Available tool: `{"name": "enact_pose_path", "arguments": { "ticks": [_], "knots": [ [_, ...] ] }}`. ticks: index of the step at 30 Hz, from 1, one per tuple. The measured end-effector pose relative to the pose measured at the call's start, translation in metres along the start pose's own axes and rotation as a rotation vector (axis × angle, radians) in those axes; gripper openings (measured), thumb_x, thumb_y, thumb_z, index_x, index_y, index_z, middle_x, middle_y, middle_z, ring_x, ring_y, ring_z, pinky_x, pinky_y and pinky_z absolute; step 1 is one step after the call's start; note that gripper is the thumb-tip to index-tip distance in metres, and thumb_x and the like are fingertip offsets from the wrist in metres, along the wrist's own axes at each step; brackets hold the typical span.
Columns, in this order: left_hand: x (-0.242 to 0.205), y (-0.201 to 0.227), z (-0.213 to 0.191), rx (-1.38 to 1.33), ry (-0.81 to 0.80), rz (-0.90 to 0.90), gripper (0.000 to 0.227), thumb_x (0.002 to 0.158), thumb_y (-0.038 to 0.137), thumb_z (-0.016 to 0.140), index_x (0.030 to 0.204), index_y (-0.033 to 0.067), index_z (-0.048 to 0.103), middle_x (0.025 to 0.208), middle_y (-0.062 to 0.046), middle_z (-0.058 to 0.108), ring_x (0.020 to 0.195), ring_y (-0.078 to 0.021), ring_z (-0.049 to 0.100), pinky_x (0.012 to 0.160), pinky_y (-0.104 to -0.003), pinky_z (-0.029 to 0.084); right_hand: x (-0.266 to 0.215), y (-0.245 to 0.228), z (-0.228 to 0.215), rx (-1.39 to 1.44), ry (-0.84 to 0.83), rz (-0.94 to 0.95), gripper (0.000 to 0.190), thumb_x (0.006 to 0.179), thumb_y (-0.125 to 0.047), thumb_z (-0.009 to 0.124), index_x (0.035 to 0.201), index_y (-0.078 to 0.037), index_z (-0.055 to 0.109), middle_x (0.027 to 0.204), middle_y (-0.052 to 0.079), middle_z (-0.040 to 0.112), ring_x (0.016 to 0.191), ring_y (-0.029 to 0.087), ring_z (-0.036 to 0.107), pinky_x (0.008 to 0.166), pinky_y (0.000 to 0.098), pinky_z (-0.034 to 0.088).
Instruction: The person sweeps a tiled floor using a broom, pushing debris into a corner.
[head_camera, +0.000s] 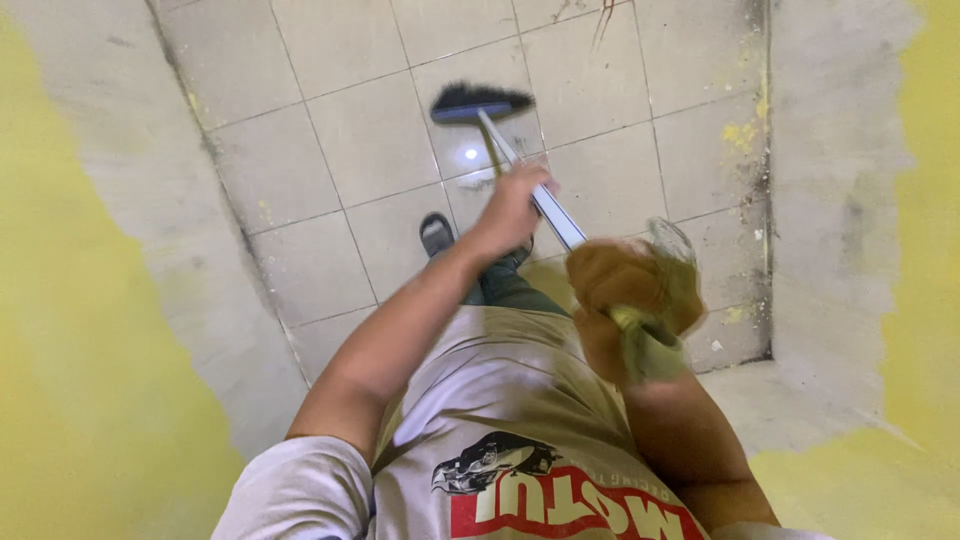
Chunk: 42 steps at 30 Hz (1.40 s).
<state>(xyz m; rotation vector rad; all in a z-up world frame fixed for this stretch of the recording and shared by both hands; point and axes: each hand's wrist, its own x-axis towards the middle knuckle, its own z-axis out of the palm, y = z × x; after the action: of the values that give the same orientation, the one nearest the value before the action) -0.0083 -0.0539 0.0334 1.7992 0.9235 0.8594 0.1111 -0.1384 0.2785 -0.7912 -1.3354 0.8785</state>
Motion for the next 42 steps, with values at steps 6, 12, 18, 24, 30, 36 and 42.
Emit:
{"name": "enact_pose_path", "arguments": {
  "ticks": [6, 12, 18, 24, 30, 36, 42],
  "knots": [
    [0.008, -0.096, -0.019, -0.02, 0.037, -0.16, 0.015, 0.081, -0.006, 0.067, 0.094, 0.0026, 0.063, 0.106, -0.021, 0.064, 0.099, -0.0387, 0.063, 0.089, -0.042, 0.054, -0.012, 0.074, 0.025, -0.17, -0.128, -0.185, 0.019, 0.089, 0.008, 0.06, 0.08, -0.003, 0.047, 0.072, 0.008, 0.051, 0.064, 0.025, 0.054, 0.061, 0.0372, 0.048],
    [-0.055, -0.089, -0.001, 0.083, -0.063, -0.023, 0.014, 0.078, -0.003, 0.068, 0.09, 0.0036, 0.068, 0.104, -0.019, 0.069, 0.104, -0.0425, 0.063, 0.092, -0.045, 0.051, -0.057, 0.049, 0.048, -0.14, -0.034, 0.082, 0.014, 0.085, 0.009, 0.058, 0.081, -0.001, 0.048, 0.071, 0.008, 0.049, 0.064, 0.022, 0.049, 0.06, 0.0336, 0.042],
    [-0.137, -0.021, 0.019, -0.07, -0.306, 0.014, 0.013, 0.079, 0.006, 0.068, 0.092, 0.007, 0.07, 0.099, -0.017, 0.069, 0.1, -0.0404, 0.063, 0.09, -0.045, 0.049, -0.119, -0.023, 0.058, 0.196, 0.244, 0.589, 0.002, 0.078, 0.002, 0.053, 0.078, 0.0, 0.053, 0.076, 0.007, 0.048, 0.068, 0.019, 0.044, 0.055, 0.0298, 0.035],
    [-0.175, 0.03, -0.005, -0.125, -0.414, 0.005, 0.007, 0.085, 0.009, 0.069, 0.086, 0.0048, 0.063, 0.09, -0.015, 0.068, 0.094, -0.0394, 0.064, 0.101, -0.05, 0.042, -0.14, -0.065, 0.098, -0.075, 0.285, 0.255, 0.006, 0.078, 0.001, 0.055, 0.079, -0.003, 0.051, 0.072, 0.006, 0.048, 0.063, 0.019, 0.045, 0.056, 0.0317, 0.04],
    [-0.16, 0.05, -0.027, -0.091, -0.359, 0.09, 0.011, 0.081, -0.002, 0.063, 0.088, 0.0061, 0.063, 0.091, -0.013, 0.067, 0.096, -0.0363, 0.066, 0.112, -0.057, 0.041, -0.139, -0.079, 0.12, -0.124, 0.327, 0.08, 0.01, 0.079, 0.001, 0.057, 0.079, -0.006, 0.049, 0.069, 0.006, 0.048, 0.058, 0.019, 0.047, 0.057, 0.0336, 0.045],
    [-0.098, -0.021, 0.004, -0.013, -0.167, 0.171, 0.01, 0.083, 0.0, 0.069, 0.09, 0.006, 0.067, 0.11, -0.017, 0.07, 0.118, -0.0383, 0.066, 0.119, -0.06, 0.026, -0.126, -0.027, 0.093, -0.282, 0.175, -0.057, 0.019, 0.083, 0.001, 0.064, 0.083, -0.005, 0.045, 0.074, 0.009, 0.052, 0.066, 0.026, 0.053, 0.072, 0.0406, 0.053],
    [-0.068, -0.091, 0.029, -0.004, -0.092, 0.096, 0.008, 0.085, 0.002, 0.07, 0.091, 0.0013, 0.064, 0.104, -0.019, 0.069, 0.108, -0.0407, 0.064, 0.118, -0.053, 0.035, -0.127, 0.049, 0.077, -0.325, 0.076, -0.027, 0.016, 0.079, 0.004, 0.06, 0.073, -0.004, 0.048, 0.073, 0.008, 0.052, 0.069, 0.028, 0.056, 0.072, 0.0402, 0.05]
  ]
}}
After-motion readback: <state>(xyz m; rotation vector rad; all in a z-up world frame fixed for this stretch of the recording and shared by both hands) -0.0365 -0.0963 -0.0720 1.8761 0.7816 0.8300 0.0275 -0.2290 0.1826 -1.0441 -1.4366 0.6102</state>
